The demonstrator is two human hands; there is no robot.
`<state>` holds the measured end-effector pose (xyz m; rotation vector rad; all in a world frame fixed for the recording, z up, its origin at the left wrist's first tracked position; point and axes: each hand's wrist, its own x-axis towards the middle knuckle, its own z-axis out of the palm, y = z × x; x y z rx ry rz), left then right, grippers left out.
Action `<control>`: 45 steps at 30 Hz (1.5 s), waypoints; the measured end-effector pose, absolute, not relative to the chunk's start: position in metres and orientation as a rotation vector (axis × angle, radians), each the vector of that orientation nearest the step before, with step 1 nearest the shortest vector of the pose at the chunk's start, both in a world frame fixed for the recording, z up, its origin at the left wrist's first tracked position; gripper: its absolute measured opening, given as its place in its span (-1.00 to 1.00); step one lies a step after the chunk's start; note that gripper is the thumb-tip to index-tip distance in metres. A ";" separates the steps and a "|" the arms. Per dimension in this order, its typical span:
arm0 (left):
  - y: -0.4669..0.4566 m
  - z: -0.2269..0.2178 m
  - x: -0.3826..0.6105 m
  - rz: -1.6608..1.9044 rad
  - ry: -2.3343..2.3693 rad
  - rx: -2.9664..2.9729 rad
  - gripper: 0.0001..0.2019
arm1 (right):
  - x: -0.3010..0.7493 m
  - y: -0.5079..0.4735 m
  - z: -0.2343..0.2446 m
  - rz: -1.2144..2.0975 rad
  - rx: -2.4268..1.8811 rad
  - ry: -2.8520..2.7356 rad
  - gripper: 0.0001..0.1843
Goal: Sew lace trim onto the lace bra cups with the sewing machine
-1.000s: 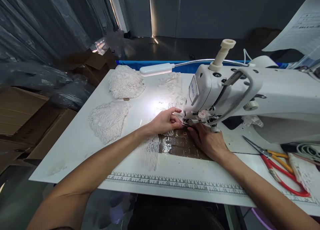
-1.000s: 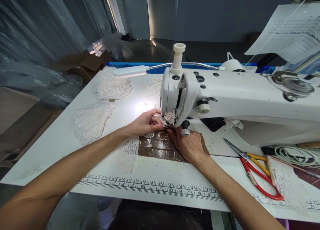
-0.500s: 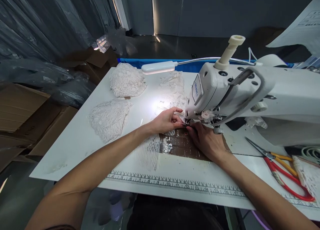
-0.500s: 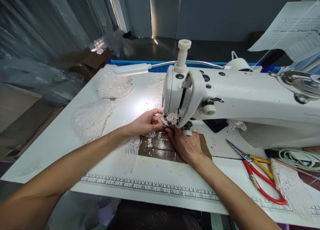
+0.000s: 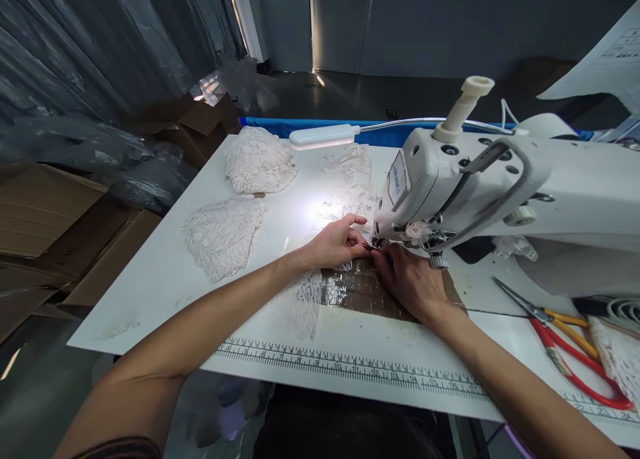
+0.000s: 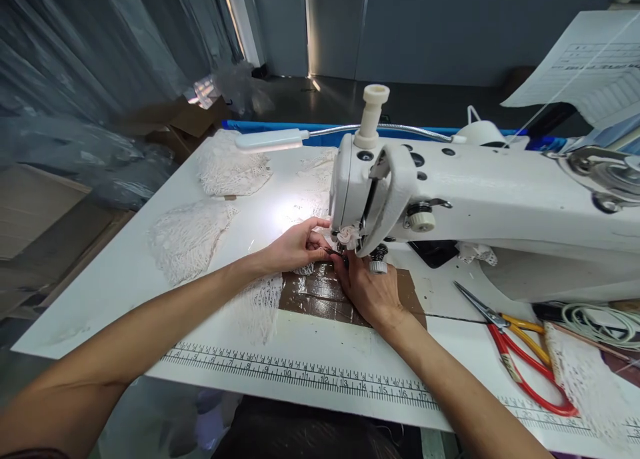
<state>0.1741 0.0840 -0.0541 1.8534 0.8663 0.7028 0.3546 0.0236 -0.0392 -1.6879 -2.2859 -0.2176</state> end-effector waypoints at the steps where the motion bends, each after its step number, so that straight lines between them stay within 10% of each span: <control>1: 0.084 -0.052 0.173 0.702 0.871 1.862 -0.52 | 0.355 0.023 -0.039 -0.224 -1.682 -2.285 -0.57; 10: 0.091 0.012 0.148 0.591 0.907 2.363 -0.85 | 0.403 0.000 -0.039 -0.179 -1.312 -2.363 -0.53; 38: 0.068 0.005 0.155 0.713 1.034 2.245 -0.87 | 0.446 -0.002 -0.053 -0.031 -1.559 -2.026 -0.52; 45: -0.039 0.045 0.106 0.110 0.653 2.071 -0.91 | 0.450 -0.004 -0.054 -0.057 -1.628 -2.103 -0.46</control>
